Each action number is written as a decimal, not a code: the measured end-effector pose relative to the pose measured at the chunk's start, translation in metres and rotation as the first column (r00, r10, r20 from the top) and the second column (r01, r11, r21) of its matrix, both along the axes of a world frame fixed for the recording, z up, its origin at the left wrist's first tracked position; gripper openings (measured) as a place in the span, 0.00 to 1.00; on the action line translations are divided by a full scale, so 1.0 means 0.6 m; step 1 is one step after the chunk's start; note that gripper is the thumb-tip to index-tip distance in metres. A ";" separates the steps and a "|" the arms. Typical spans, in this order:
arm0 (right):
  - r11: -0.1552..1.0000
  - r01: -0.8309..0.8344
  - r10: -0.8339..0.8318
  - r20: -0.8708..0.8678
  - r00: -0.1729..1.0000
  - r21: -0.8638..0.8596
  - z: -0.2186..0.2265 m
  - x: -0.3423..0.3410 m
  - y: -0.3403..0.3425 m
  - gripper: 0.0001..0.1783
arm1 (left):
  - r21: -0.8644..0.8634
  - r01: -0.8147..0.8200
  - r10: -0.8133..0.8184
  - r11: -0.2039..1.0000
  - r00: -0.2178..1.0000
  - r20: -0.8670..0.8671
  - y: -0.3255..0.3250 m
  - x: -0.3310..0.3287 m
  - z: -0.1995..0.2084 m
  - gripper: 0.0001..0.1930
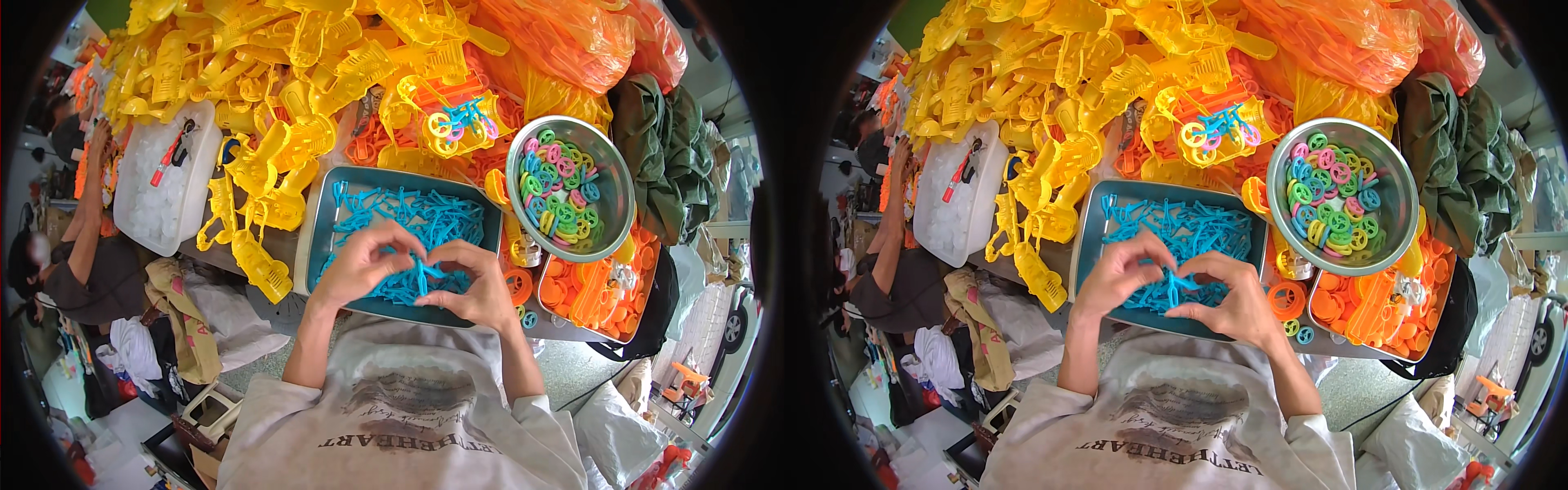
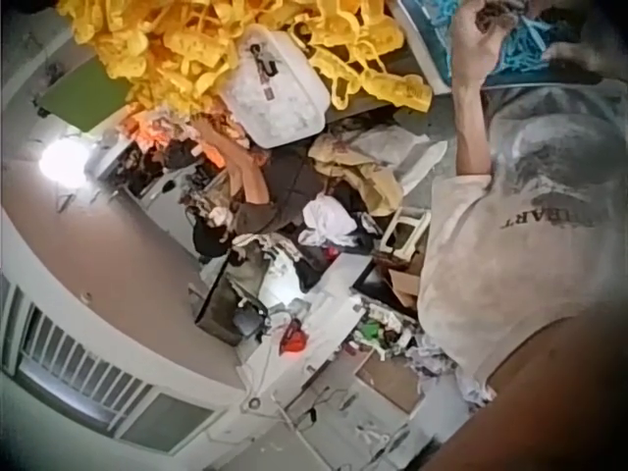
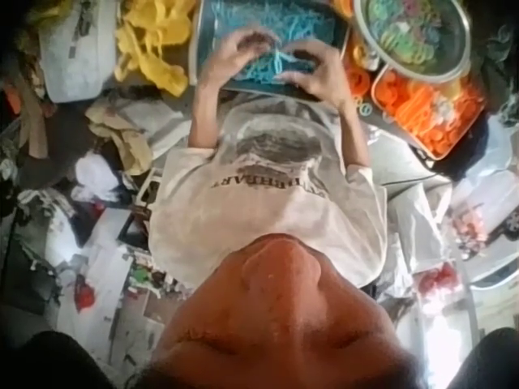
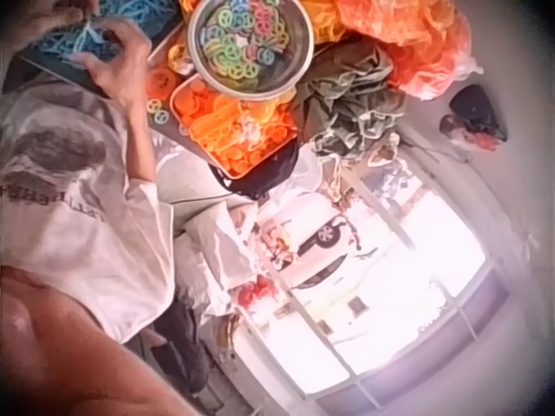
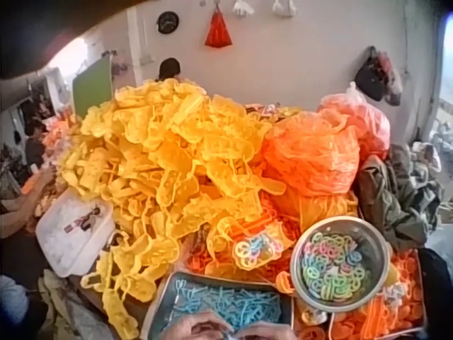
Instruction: Assembling small colored plastic rings onto blue plastic strips and placing them in a bowl.
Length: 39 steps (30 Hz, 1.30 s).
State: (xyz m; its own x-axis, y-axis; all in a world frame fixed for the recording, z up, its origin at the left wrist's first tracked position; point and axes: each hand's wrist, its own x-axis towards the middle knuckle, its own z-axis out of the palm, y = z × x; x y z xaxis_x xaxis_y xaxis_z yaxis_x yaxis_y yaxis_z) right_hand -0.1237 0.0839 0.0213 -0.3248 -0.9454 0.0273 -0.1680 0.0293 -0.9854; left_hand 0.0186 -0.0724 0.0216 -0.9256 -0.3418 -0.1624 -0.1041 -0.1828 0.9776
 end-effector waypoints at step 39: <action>0.989 0.139 -0.147 -0.373 0.916 -0.048 -0.015 0.004 -0.013 0.23 | -0.702 -0.131 0.359 0.700 0.915 0.187 -0.068 -0.040 -0.036 0.02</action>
